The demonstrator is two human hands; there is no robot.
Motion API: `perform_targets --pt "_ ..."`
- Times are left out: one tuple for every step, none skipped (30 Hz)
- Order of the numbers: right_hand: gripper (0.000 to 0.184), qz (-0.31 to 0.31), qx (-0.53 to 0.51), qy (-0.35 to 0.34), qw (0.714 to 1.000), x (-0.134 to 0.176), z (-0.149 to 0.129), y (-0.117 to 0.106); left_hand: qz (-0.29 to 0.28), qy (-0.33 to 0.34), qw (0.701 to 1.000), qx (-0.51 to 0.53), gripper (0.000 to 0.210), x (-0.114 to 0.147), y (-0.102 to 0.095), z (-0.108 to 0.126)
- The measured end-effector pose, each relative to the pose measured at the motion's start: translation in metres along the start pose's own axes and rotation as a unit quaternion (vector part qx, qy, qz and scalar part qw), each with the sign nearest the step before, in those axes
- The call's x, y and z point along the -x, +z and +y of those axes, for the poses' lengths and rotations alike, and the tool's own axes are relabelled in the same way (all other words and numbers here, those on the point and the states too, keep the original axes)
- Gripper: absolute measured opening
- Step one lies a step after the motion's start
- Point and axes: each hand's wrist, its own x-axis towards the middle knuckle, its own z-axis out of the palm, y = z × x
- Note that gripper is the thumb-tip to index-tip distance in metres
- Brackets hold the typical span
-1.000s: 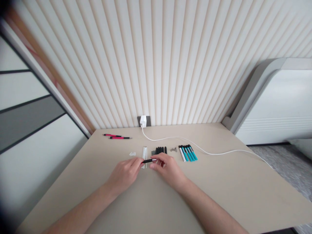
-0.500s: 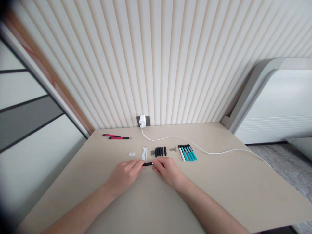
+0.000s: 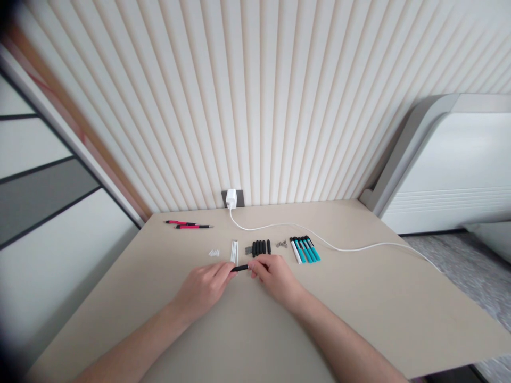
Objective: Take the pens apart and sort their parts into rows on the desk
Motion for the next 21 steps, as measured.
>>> perform_targets --pt "0.03 0.004 -0.005 -0.005 1.0 0.0 -0.001 0.0 -0.005 -0.002 1.0 -0.002 0.016 0.0 0.0 0.0" --pt "0.023 0.01 -0.009 -0.01 1.0 0.0 -0.001 0.0 -0.01 -0.004 1.0 -0.003 0.015 0.0 0.001 0.0" --pt "0.019 0.016 -0.011 -0.014 1.0 0.0 -0.002 0.0 -0.014 -0.006 1.0 -0.004 0.015 0.0 0.001 0.001" --pt "0.019 0.023 -0.012 -0.019 0.999 -0.001 -0.002 0.001 -0.019 -0.008 1.0 -0.005 0.016 0.0 0.002 0.001" --pt "0.02 0.027 -0.015 -0.024 0.999 -0.001 -0.002 0.001 -0.022 -0.009 1.0 -0.005 0.016 0.0 0.002 0.002" --pt "0.021 0.028 -0.02 -0.027 0.999 -0.001 -0.002 0.002 -0.024 -0.009 1.0 -0.004 0.016 0.0 0.002 0.002" --pt "0.023 0.027 -0.03 -0.028 0.999 -0.001 -0.002 0.002 -0.025 -0.01 1.0 -0.002 0.017 -0.001 0.002 0.003" --pt "0.025 0.022 -0.038 -0.026 0.999 -0.001 -0.001 0.003 -0.026 -0.01 1.0 0.001 0.017 -0.001 0.002 0.003" --pt "0.028 0.013 -0.042 -0.023 0.999 -0.001 0.0 0.003 -0.026 -0.01 1.0 0.005 0.017 -0.001 0.001 0.004" --pt "0.03 0.006 -0.041 -0.02 0.999 -0.001 0.001 0.003 -0.027 -0.01 1.0 0.008 0.018 -0.001 0.001 0.004" --pt "0.03 0.002 -0.036 -0.017 0.999 -0.001 0.002 0.003 -0.03 -0.011 0.999 0.011 0.018 -0.001 0.001 0.004" --pt "0.027 0.005 -0.027 -0.017 0.999 -0.001 0.002 0.003 -0.034 -0.012 0.999 0.011 0.019 -0.001 0.0 0.004" --pt "0.024 0.013 -0.015 -0.019 1.0 -0.001 0.002 0.003 -0.039 -0.015 0.999 0.01 0.019 -0.001 0.0 0.004" --pt "0.021 0.027 -0.003 -0.023 0.999 -0.001 0.002 0.002 -0.044 -0.019 0.999 0.008 0.02 -0.001 0.0 0.004" --pt "0.019 0.041 0.01 -0.028 0.999 -0.001 0.001 0.002 -0.049 -0.025 0.998 0.004 0.02 -0.001 0.0 0.004" --pt "0.018 0.054 0.023 -0.036 0.998 0.0 0.0 0.001 -0.054 -0.031 0.998 -0.001 0.021 -0.001 0.0 0.004" --pt "0.017 0.062 0.037 -0.046 0.996 0.0 -0.002 -0.001 -0.058 -0.037 0.998 -0.004 0.02 -0.001 0.0 0.004" --pt "0.016 0.07 0.05 -0.057 0.995 0.0 -0.003 -0.004 -0.06 -0.043 0.997 -0.008 0.019 -0.001 0.0 0.003" --pt "0.016 0.077 0.065 -0.068 0.993 -0.001 -0.004 -0.008 -0.062 -0.048 0.997 -0.01 0.018 -0.001 0.0 0.003" --pt "0.017 0.087 0.083 -0.079 0.99 -0.001 -0.005 -0.013 -0.064 -0.052 0.997 -0.011 0.017 -0.001 0.0 0.003" --pt "0.018 0.1 0.106 -0.088 0.985 -0.002 -0.004 -0.019 -0.065 -0.055 0.996 -0.011 0.017 -0.002 0.0 0.003"
